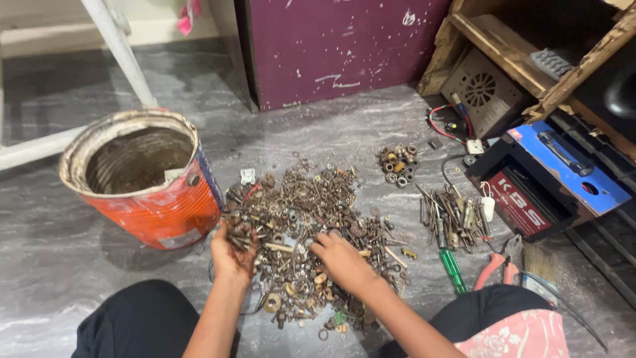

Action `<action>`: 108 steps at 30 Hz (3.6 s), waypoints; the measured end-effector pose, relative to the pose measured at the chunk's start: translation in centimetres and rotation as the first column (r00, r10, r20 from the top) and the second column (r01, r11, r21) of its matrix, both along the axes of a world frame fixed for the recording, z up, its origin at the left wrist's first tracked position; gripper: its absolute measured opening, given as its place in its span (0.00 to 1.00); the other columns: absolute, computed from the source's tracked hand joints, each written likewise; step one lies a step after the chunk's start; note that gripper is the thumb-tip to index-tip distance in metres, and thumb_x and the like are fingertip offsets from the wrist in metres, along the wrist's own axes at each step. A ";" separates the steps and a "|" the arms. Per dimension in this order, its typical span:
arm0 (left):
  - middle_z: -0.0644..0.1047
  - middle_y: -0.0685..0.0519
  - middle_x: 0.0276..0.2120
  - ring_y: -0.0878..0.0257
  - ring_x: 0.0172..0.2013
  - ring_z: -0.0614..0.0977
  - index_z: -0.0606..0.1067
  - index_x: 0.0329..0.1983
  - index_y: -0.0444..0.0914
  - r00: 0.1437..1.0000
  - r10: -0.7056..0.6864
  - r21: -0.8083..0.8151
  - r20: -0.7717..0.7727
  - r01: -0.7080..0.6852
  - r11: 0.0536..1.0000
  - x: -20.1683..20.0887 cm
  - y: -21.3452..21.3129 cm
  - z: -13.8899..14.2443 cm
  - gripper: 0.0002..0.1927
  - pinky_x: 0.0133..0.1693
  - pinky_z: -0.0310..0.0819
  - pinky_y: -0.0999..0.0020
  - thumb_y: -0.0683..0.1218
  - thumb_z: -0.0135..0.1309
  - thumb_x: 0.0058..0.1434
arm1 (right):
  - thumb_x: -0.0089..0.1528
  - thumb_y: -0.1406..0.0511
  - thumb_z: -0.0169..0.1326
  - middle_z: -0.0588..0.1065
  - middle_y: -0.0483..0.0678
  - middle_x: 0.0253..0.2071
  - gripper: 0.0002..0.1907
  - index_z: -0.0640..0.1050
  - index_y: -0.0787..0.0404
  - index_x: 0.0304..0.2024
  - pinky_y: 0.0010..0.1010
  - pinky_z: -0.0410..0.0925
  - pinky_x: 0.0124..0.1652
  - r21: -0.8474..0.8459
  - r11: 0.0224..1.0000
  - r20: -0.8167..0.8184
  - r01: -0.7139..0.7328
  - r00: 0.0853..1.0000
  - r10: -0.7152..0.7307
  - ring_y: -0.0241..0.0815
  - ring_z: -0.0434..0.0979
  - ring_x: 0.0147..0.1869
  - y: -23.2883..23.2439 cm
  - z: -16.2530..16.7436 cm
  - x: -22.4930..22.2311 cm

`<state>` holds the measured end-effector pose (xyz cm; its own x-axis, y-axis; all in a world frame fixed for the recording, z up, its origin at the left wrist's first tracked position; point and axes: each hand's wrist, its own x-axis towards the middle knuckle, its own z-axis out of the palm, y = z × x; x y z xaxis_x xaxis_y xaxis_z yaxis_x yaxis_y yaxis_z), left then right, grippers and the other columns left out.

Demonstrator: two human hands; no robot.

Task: The person sits on the floor and sorts a large pile of rusty screws, bolts and other metal hardware by hand, picking items one at a time and placing selected pieces into an open tin can beside the pile. They continue picking through the pile throughout the episode.

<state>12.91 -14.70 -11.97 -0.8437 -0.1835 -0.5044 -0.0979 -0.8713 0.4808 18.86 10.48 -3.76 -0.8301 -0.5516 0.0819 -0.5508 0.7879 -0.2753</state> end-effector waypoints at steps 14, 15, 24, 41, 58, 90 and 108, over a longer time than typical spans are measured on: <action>0.73 0.36 0.62 0.40 0.61 0.75 0.65 0.67 0.34 0.958 -0.285 0.038 0.014 0.284 0.958 6.1 8.6 8.1 0.37 0.58 0.72 0.48 0.65 0.31 0.70 | 0.50 0.74 0.64 0.79 0.51 0.43 0.14 0.83 0.63 0.39 0.40 0.71 0.52 -0.257 0.963 0.044 0.077 0.997 -0.067 0.53 0.78 0.50 5.3 -1.1 0.7; 0.73 0.37 0.63 0.41 0.62 0.75 0.65 0.67 0.34 0.956 -0.292 0.037 0.011 0.291 0.956 6.5 8.7 8.5 0.37 0.58 0.72 0.48 0.66 0.31 0.70 | 0.51 0.73 0.65 0.79 0.51 0.42 0.12 0.83 0.62 0.39 0.40 0.72 0.51 -0.293 0.948 0.109 0.123 0.990 -0.095 0.53 0.79 0.48 5.6 -1.1 0.4; 0.71 0.37 0.65 0.41 0.63 0.74 0.64 0.68 0.34 0.987 -0.161 0.046 0.007 0.161 0.986 7.5 6.4 10.1 0.36 0.60 0.68 0.43 0.64 0.30 0.71 | 0.54 0.75 0.58 0.81 0.54 0.39 0.13 0.84 0.58 0.39 0.39 0.75 0.43 -0.324 0.873 0.219 0.364 0.927 -0.305 0.49 0.83 0.39 7.6 -1.1 -1.1; 0.72 0.42 0.65 0.42 0.64 0.73 0.66 0.66 0.40 0.997 -0.019 0.040 -0.075 0.022 0.999 5.0 -1.0 8.2 0.32 0.64 0.61 0.38 0.64 0.29 0.70 | 0.58 0.64 0.64 0.77 0.50 0.40 0.09 0.82 0.62 0.38 0.43 0.70 0.49 -0.207 0.960 -0.007 0.190 0.981 -0.195 0.53 0.75 0.50 -4.2 -1.0 1.8; 0.73 0.45 0.63 0.46 0.65 0.73 0.66 0.67 0.45 1.000 -0.022 0.050 0.002 0.022 0.999 5.3 -3.1 7.3 0.30 0.69 0.45 0.33 0.63 0.32 0.69 | 0.54 0.66 0.65 0.75 0.49 0.40 0.12 0.82 0.60 0.40 0.44 0.71 0.47 -0.210 0.973 -0.020 0.093 0.995 -0.099 0.52 0.76 0.49 -9.3 -1.2 2.4; 0.79 0.40 0.55 0.41 0.55 0.80 0.69 0.64 0.38 0.977 -0.205 0.167 0.057 0.193 0.967 4.5 -0.6 3.3 0.30 0.60 0.66 0.39 0.60 0.27 0.73 | 0.52 0.74 0.60 0.77 0.51 0.42 0.11 0.82 0.59 0.37 0.44 0.72 0.49 -0.094 0.974 0.085 0.206 0.977 -0.198 0.55 0.78 0.50 -6.0 -1.9 -0.2; 0.79 0.43 0.43 0.48 0.43 0.82 0.72 0.54 0.39 0.960 -0.257 0.090 0.111 0.247 0.965 3.0 -0.7 -1.6 0.24 0.48 0.77 0.47 0.59 0.32 0.73 | 0.51 0.61 0.67 0.75 0.50 0.35 0.11 0.81 0.60 0.31 0.38 0.70 0.41 -0.393 0.896 0.124 0.204 0.978 -0.169 0.48 0.78 0.40 -9.0 4.3 -1.1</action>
